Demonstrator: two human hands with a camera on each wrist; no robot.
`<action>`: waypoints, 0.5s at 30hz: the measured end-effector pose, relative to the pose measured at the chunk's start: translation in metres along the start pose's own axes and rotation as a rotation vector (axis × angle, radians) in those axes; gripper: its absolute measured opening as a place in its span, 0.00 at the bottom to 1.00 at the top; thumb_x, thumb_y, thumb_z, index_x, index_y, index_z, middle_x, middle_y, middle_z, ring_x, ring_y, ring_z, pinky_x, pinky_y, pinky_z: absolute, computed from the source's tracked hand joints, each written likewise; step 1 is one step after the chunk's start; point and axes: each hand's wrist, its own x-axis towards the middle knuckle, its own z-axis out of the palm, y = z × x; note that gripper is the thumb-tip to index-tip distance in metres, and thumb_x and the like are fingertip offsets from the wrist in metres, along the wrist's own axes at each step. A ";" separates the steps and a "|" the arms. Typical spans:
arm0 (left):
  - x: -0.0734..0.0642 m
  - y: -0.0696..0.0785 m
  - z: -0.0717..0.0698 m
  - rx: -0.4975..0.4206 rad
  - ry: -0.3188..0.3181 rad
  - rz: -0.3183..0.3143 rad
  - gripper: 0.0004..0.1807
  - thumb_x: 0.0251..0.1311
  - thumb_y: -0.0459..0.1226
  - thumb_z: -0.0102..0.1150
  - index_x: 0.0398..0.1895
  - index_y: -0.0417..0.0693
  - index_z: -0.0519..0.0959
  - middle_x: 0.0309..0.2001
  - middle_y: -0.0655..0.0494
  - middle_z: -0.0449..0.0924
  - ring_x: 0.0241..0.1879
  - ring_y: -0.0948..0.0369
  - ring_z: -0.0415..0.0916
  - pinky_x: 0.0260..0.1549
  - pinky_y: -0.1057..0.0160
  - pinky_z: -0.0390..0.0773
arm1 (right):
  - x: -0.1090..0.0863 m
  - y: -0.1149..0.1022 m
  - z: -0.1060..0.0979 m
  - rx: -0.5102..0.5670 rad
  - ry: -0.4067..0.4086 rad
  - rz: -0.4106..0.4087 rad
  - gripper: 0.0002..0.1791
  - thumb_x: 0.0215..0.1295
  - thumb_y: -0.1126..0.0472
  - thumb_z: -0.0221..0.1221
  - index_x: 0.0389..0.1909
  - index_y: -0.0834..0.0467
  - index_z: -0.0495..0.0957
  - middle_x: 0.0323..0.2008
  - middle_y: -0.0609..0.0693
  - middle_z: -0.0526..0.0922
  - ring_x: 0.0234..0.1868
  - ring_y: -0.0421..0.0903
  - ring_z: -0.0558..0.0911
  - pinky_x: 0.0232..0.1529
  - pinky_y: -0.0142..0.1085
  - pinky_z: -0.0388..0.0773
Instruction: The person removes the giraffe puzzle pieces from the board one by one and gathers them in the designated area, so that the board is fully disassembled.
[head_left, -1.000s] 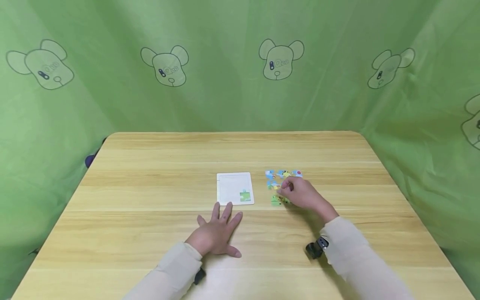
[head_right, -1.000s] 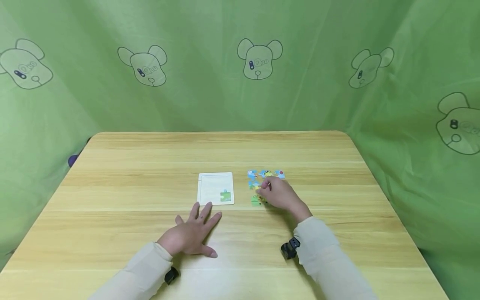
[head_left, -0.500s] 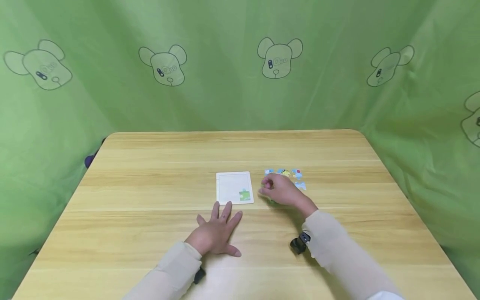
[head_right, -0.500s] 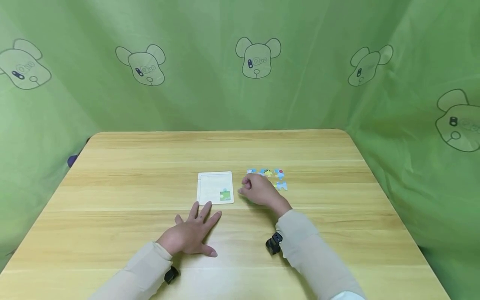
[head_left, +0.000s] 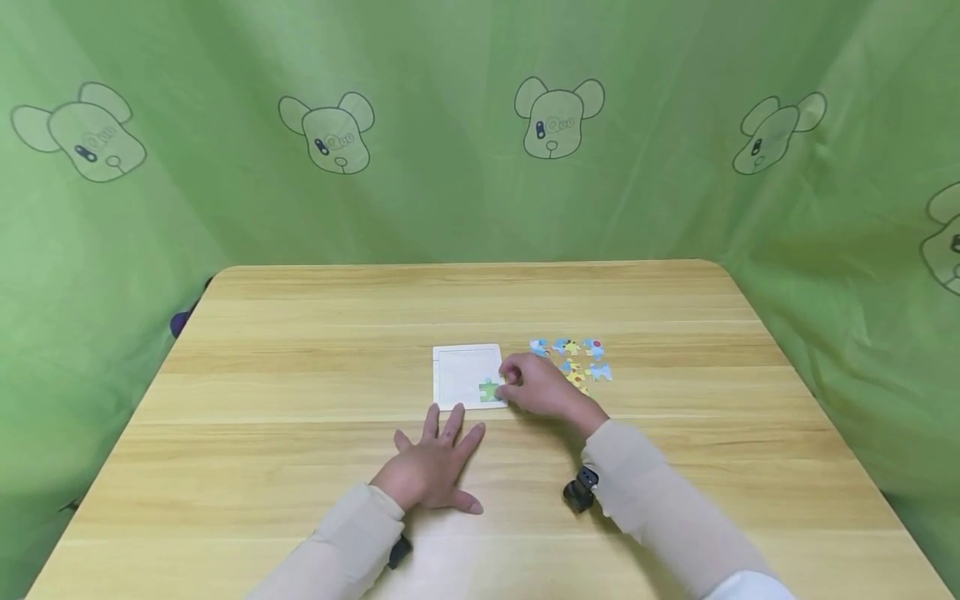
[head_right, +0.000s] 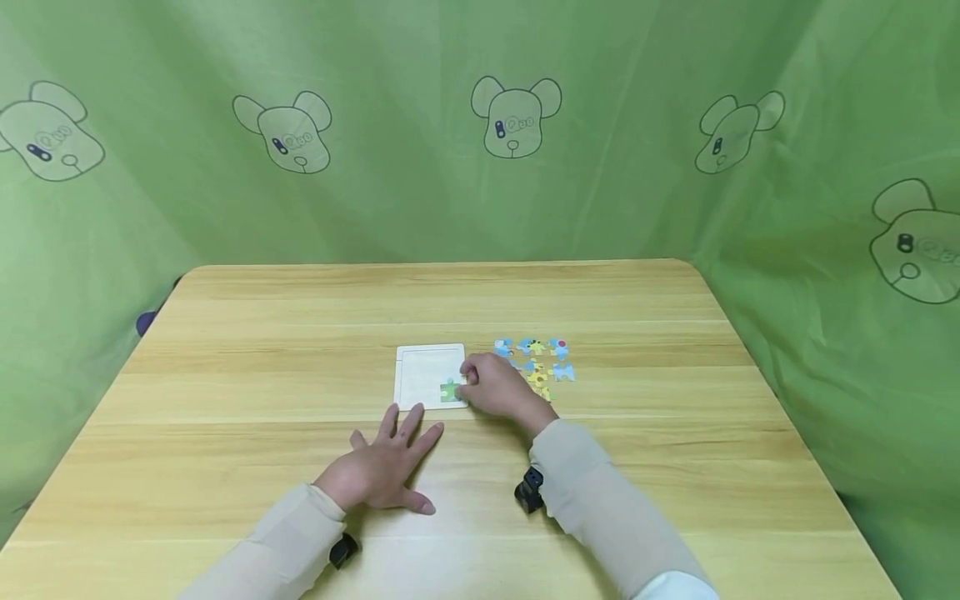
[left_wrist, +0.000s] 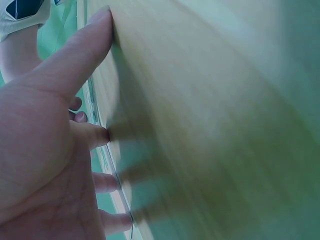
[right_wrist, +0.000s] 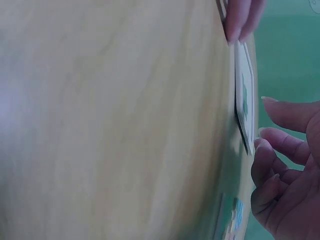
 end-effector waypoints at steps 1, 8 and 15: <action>0.000 0.000 0.000 -0.001 0.000 -0.001 0.57 0.43 0.70 0.56 0.75 0.63 0.44 0.76 0.49 0.32 0.72 0.39 0.34 0.52 0.25 0.56 | 0.001 -0.001 0.002 -0.001 -0.008 0.004 0.18 0.57 0.58 0.64 0.46 0.62 0.77 0.31 0.49 0.75 0.32 0.44 0.72 0.38 0.36 0.73; 0.001 0.000 0.000 0.011 0.000 -0.005 0.58 0.42 0.70 0.55 0.75 0.63 0.44 0.76 0.49 0.32 0.72 0.39 0.34 0.51 0.25 0.56 | 0.006 -0.002 0.010 -0.050 -0.039 0.004 0.21 0.56 0.56 0.65 0.49 0.62 0.78 0.33 0.50 0.76 0.34 0.44 0.72 0.36 0.35 0.72; 0.002 0.000 0.001 0.022 -0.001 -0.007 0.58 0.42 0.71 0.55 0.75 0.63 0.44 0.76 0.49 0.32 0.72 0.39 0.34 0.51 0.25 0.57 | 0.008 -0.005 0.013 -0.087 -0.045 0.000 0.21 0.55 0.56 0.66 0.48 0.61 0.78 0.34 0.52 0.76 0.35 0.45 0.72 0.38 0.37 0.72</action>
